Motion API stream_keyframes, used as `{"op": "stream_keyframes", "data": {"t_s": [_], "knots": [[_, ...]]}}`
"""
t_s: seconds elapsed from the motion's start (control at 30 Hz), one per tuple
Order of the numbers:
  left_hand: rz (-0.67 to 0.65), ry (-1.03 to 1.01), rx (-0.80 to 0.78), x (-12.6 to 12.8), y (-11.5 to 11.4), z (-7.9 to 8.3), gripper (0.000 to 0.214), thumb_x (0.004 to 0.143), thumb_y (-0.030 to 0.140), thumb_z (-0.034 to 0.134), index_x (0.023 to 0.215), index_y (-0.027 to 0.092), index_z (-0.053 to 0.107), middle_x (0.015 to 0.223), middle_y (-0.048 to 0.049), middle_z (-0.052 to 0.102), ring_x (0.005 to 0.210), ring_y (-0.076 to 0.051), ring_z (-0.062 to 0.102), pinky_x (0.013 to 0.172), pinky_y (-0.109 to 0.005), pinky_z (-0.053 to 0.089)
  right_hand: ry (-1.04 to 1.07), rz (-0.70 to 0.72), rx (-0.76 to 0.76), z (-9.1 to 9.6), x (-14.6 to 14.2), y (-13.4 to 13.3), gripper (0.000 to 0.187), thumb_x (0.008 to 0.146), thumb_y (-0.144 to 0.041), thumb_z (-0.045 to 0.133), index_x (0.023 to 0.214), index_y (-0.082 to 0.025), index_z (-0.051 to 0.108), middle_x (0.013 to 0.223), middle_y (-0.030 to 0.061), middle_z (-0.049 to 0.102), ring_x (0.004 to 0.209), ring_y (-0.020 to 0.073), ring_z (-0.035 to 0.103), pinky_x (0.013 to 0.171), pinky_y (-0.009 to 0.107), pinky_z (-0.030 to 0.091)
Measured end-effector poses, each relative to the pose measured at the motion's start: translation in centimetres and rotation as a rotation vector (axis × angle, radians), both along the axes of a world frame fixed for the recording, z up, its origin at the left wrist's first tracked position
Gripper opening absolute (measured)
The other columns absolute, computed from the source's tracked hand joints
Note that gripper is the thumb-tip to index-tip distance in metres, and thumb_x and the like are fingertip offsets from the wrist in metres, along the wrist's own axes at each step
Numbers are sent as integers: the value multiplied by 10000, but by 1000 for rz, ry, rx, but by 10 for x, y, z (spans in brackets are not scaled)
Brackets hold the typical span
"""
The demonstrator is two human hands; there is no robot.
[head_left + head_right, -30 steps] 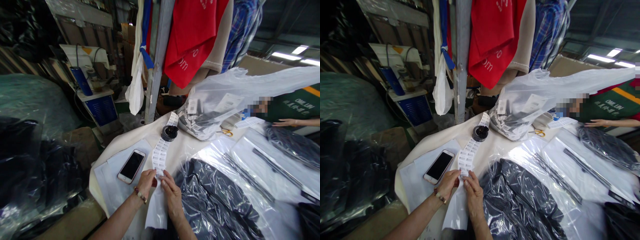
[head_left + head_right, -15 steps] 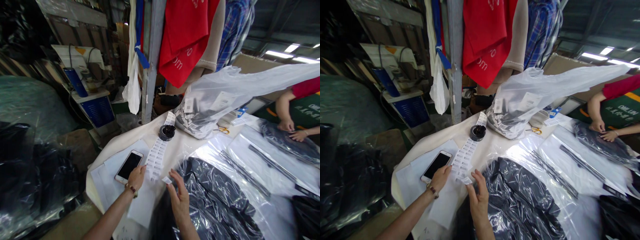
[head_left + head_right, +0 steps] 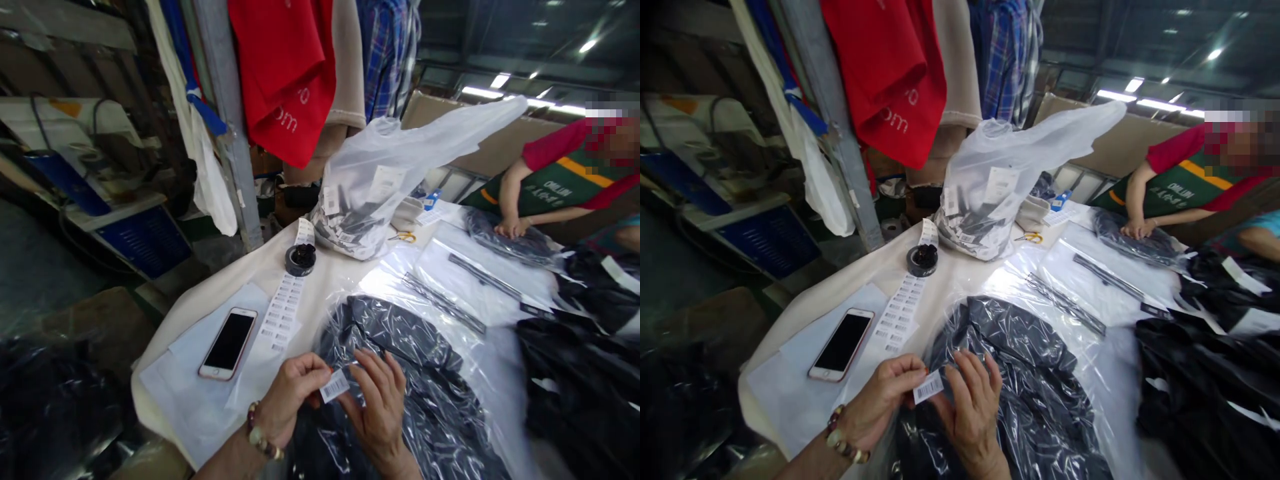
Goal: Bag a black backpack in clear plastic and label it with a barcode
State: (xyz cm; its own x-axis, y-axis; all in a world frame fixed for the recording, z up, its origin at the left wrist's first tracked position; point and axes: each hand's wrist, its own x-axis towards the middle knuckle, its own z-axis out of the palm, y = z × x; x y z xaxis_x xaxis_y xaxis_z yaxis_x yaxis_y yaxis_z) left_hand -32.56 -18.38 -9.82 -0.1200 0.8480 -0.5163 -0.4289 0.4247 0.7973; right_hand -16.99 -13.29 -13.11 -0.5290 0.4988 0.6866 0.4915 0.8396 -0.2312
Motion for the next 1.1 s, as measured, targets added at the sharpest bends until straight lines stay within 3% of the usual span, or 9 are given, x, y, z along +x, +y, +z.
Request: {"op": "stream_keyframes", "data": {"t_s": [0.23,0.37,0.47,0.53,0.7,0.87,1.1], "knots": [[-151,126,-11,24,4,-6,309,557,430,663,581,152,533,534,23,470,524,-99,395,513,-214,314,-65,-70,-27,-6,29,-15,334,801,-308,606,1096,-209,486,1051,90,631,1064,230,542,1020,439,259],[-204,471,53,40,-2,-22,286,642,448,563,560,179,514,553,14,476,560,-130,421,564,-243,345,-125,-98,-134,-8,46,-32,362,793,-289,613,1119,-183,496,1078,101,616,1071,235,534,1013,437,294],[-195,750,146,45,-4,-31,268,704,441,511,586,201,528,617,-2,526,622,-160,480,630,-265,376,-156,-18,-283,-4,66,-42,351,808,-214,554,1148,-152,489,1126,127,586,1079,231,523,951,416,399],[-220,830,200,46,0,-33,255,733,429,502,607,210,540,669,-7,554,673,-169,510,668,-267,390,-184,56,-381,-1,85,-41,333,820,-176,518,1152,-157,494,1145,123,577,1088,215,518,931,384,437],[-306,850,200,50,29,-23,250,704,428,513,600,207,564,698,-15,592,704,-180,540,676,-273,404,-235,89,-522,2,132,-3,365,870,-227,482,1231,-178,484,1216,103,557,1177,199,472,983,379,421],[-280,819,148,67,65,-19,234,653,424,548,603,199,591,628,-3,611,634,-169,545,633,-267,402,-279,235,-682,-16,136,40,444,870,-330,504,1284,-175,466,1310,102,486,1248,206,401,1059,387,326],[-407,722,168,87,111,-47,236,654,403,559,597,174,575,582,7,561,566,-130,487,565,-236,379,-285,351,-845,-57,126,38,536,878,-421,475,1323,-128,420,1337,135,441,1286,230,336,1087,393,263]]}}
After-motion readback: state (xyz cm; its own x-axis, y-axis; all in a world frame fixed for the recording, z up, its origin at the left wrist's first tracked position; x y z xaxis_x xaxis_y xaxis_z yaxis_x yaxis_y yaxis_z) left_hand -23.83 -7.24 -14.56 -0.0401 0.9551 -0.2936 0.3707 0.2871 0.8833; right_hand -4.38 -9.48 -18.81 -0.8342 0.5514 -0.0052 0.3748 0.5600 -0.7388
